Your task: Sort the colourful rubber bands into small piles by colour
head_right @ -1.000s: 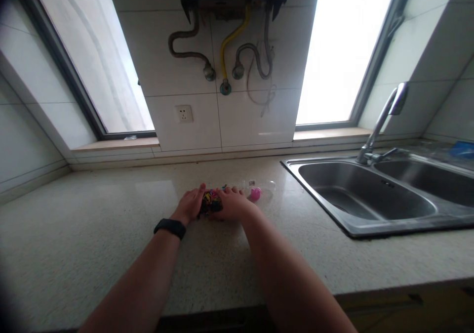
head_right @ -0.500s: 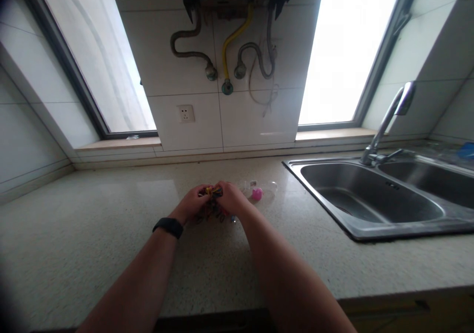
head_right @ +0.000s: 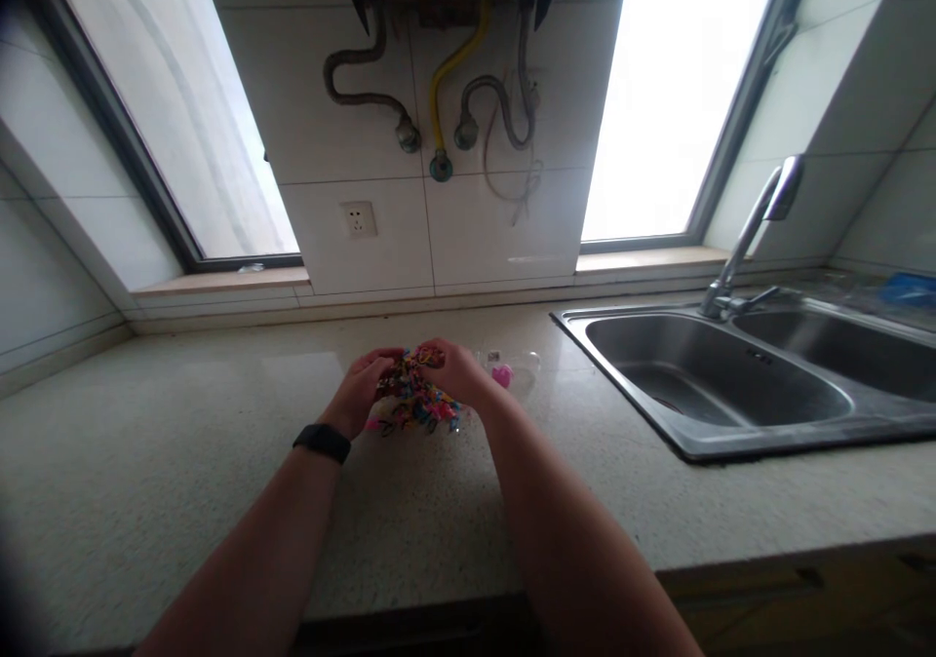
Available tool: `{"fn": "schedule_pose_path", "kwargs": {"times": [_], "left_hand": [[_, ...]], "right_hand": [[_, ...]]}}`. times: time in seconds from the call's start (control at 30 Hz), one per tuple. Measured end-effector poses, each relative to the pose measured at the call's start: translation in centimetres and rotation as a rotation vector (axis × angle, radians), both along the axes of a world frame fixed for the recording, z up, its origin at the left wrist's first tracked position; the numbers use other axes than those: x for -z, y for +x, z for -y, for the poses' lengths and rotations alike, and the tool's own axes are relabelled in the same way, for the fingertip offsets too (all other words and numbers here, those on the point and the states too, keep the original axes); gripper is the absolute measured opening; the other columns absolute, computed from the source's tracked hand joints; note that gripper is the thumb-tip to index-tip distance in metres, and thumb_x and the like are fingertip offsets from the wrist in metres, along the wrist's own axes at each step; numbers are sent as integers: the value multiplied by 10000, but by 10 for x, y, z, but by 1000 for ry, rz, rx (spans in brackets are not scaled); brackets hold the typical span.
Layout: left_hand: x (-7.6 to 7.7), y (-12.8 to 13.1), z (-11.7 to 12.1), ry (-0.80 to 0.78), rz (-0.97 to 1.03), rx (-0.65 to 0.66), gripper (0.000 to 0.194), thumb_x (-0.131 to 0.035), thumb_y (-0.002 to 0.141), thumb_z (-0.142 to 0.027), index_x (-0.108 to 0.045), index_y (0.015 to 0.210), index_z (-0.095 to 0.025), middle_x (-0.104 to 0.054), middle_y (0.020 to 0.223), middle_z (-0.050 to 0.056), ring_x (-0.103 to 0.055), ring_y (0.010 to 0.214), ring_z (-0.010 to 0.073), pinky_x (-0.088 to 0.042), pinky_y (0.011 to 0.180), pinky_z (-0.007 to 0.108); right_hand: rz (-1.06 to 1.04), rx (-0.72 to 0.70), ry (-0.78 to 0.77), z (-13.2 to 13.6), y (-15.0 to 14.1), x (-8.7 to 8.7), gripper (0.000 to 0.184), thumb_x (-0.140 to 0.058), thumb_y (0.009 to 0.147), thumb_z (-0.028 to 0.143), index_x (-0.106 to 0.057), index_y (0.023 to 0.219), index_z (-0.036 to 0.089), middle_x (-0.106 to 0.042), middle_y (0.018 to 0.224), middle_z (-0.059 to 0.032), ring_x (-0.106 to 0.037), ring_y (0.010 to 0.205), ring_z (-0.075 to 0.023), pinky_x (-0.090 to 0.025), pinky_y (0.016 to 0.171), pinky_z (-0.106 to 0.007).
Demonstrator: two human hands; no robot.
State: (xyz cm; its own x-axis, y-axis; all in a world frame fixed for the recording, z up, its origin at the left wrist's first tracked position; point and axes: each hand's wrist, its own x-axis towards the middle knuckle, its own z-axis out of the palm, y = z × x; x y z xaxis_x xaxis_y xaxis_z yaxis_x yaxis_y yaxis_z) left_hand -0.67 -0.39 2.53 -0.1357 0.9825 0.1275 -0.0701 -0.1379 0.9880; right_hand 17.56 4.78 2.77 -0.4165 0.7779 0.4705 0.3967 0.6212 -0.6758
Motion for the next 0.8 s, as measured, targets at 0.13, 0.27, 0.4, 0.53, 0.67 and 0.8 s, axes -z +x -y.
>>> {"fn": "schedule_pose_path", "kwargs": {"times": [0.13,0.27,0.4,0.53,0.67,0.8], "left_hand": [[6,-4,-6,138,-406,-53,256,-577,798,-271,-733,970,-163,-713,977,106,-652,870,247,-515,815,383],[5,-4,-5,240,-574,-22,264,-578,837,-305,-750,999,-187,-720,1028,104,-647,945,265,-479,901,385],[-3,-2,5,335,-571,4,284,-537,880,-313,-743,1041,-203,-709,1078,95,-621,1042,263,-441,972,378],[-8,0,10,410,-627,27,303,-496,908,-299,-724,1091,-217,-702,1089,87,-616,1047,252,-430,982,376],[-5,-4,7,392,-713,10,295,-516,897,-309,-720,1093,-226,-697,1123,98,-602,1082,270,-401,1007,388],[8,-29,3,154,-810,-239,230,-587,827,-302,-727,988,-218,-685,1112,150,-575,1106,345,-352,1027,474]], "right_hand": [[201,-41,36,9,6,-8,365,-682,783,263,-682,1147,238,-734,1042,-44,-670,919,-203,-500,832,-315],[247,-29,23,11,12,-16,313,-661,813,310,-693,1117,242,-739,1011,-40,-676,863,-199,-500,765,-300],[337,-10,43,12,23,-26,362,-677,810,365,-676,1154,252,-717,1092,-55,-668,869,-204,-484,772,-313],[540,27,48,17,36,-29,449,-762,709,408,-687,1130,270,-705,1070,-85,-649,951,-262,-465,812,-356],[628,84,-86,21,40,-22,501,-882,507,433,-721,955,279,-698,924,-92,-652,905,-309,-468,782,-415],[653,102,-148,20,39,-18,539,-901,418,289,-720,925,254,-685,940,-107,-655,896,-326,-480,740,-418]]}}
